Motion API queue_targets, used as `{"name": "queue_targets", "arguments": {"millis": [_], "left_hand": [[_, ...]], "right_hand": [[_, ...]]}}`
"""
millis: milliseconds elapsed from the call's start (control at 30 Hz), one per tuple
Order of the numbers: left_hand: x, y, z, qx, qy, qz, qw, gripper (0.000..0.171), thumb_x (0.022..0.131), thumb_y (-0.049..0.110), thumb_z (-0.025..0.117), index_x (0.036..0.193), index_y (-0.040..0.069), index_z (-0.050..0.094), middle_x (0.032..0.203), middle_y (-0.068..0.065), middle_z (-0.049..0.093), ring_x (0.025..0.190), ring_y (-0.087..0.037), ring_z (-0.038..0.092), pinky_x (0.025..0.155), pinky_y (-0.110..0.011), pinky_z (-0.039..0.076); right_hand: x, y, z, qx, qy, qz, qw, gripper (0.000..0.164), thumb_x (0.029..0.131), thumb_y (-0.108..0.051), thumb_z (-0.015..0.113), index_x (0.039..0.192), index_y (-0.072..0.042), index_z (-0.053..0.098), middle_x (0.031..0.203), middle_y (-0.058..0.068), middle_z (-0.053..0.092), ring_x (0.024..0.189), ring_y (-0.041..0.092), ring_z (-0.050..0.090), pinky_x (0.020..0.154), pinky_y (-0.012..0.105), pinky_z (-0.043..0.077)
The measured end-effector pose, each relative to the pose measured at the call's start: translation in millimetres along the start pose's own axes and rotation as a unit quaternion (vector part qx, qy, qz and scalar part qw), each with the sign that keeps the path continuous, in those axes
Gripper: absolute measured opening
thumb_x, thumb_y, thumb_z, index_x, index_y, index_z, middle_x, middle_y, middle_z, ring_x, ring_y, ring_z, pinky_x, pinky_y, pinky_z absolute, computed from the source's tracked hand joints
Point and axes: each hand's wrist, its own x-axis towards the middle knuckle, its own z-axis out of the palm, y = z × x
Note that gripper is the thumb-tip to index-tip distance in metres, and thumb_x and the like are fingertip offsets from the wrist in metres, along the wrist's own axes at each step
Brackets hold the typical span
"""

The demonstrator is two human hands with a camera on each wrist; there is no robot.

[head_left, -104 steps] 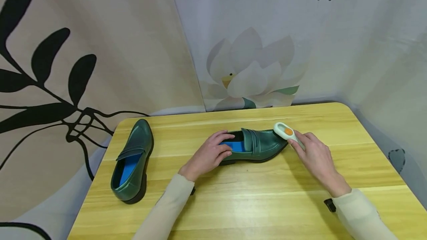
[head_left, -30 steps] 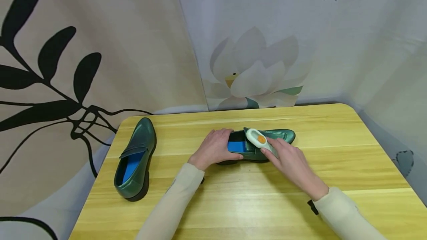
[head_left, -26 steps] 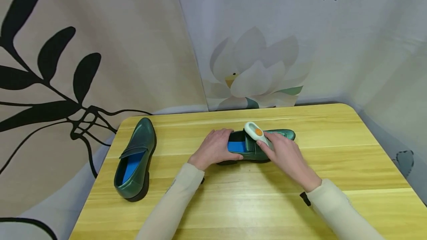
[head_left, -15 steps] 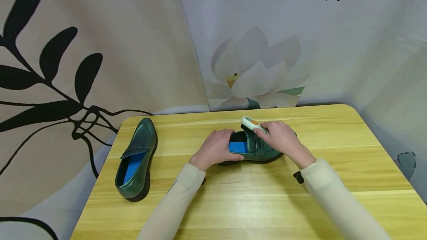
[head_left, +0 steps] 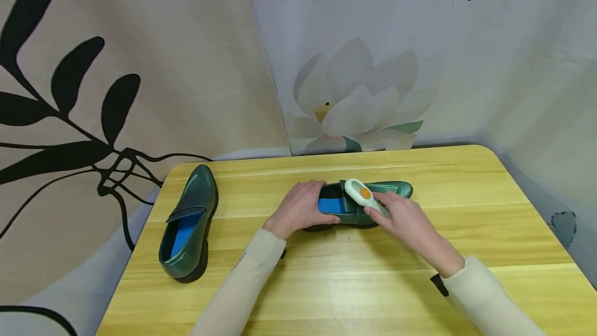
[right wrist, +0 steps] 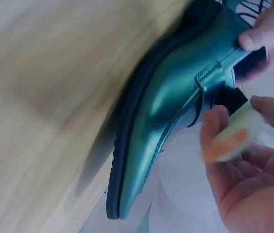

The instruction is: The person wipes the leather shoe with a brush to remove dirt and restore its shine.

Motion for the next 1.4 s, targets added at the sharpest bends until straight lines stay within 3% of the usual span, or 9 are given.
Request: {"name": "queue_targets", "arguments": {"millis": [267, 533, 700, 900, 1200, 1400], "left_hand": [[-0.8, -1.8, 0.9, -0.006, 0.01, 0.01, 0.9999, 0.1, 0.076, 0.066, 0.083, 0.147, 0.002, 0.053, 0.142, -0.013, 0.061, 0.125, -0.03, 0.06, 0.113, -0.046, 0.041], [-1.0, -1.0, 0.1, -0.012, 0.003, 0.004, 0.9999, 0.1, 0.077, 0.065, 0.083, 0.149, 0.003, 0.051, 0.147, -0.014, 0.057, 0.132, -0.033, 0.056, 0.115, -0.048, 0.039], [-0.5, -1.1, 1.2, -0.013, 0.004, 0.007, 0.9999, 0.099, 0.078, 0.065, 0.082, 0.149, 0.003, 0.052, 0.146, -0.014, 0.058, 0.132, -0.032, 0.056, 0.114, -0.047, 0.04], [-0.4, -0.7, 3.0, -0.019, 0.017, 0.012, 0.9996, 0.098, 0.078, 0.065, 0.082, 0.147, 0.002, 0.053, 0.145, -0.014, 0.06, 0.13, -0.031, 0.058, 0.111, -0.046, 0.044], [-2.1, -1.6, 1.0, -0.035, 0.007, 0.004, 0.9994, 0.098, 0.078, 0.063, 0.084, 0.149, 0.003, 0.052, 0.146, -0.015, 0.058, 0.13, -0.031, 0.057, 0.109, -0.046, 0.046], [-2.2, -0.5, -0.2, -0.03, -0.003, 0.006, 0.9995, 0.098, 0.079, 0.062, 0.083, 0.149, 0.002, 0.051, 0.145, -0.014, 0.059, 0.126, -0.03, 0.059, 0.107, -0.044, 0.048]], "right_hand": [[-26.3, -1.6, 0.5, -0.034, -0.001, -0.053, 0.998, 0.043, 0.098, -0.033, 0.074, 0.127, -0.001, 0.071, 0.104, 0.009, 0.07, 0.081, 0.021, 0.068, 0.068, 0.042, 0.058], [-37.5, 3.1, -9.7, 0.041, 0.061, 0.019, 0.997, 0.041, 0.099, -0.027, 0.073, 0.125, 0.004, 0.068, 0.102, 0.01, 0.072, 0.079, 0.02, 0.066, 0.066, 0.04, 0.055], [-42.1, 4.1, -4.5, 0.02, 0.062, 0.036, 0.997, 0.031, 0.096, -0.031, 0.075, 0.11, -0.003, 0.074, 0.085, 0.0, 0.07, 0.07, 0.012, 0.058, 0.06, 0.03, 0.047], [-44.9, 3.6, 4.3, 0.019, 0.057, 0.036, 0.998, 0.028, 0.094, -0.031, 0.077, 0.106, -0.005, 0.075, 0.083, -0.002, 0.069, 0.068, 0.009, 0.055, 0.059, 0.029, 0.045], [-23.3, 2.5, 8.6, 0.025, 0.06, 0.05, 0.997, 0.035, 0.098, -0.033, 0.073, 0.11, -0.001, 0.074, 0.088, 0.002, 0.072, 0.068, 0.011, 0.056, 0.059, 0.032, 0.046], [10.4, 4.8, -2.4, 0.022, 0.028, 0.044, 0.998, 0.029, 0.101, -0.032, 0.068, 0.098, -0.004, 0.073, 0.068, -0.002, 0.055, 0.056, 0.014, 0.046, 0.051, 0.032, 0.037]]}}
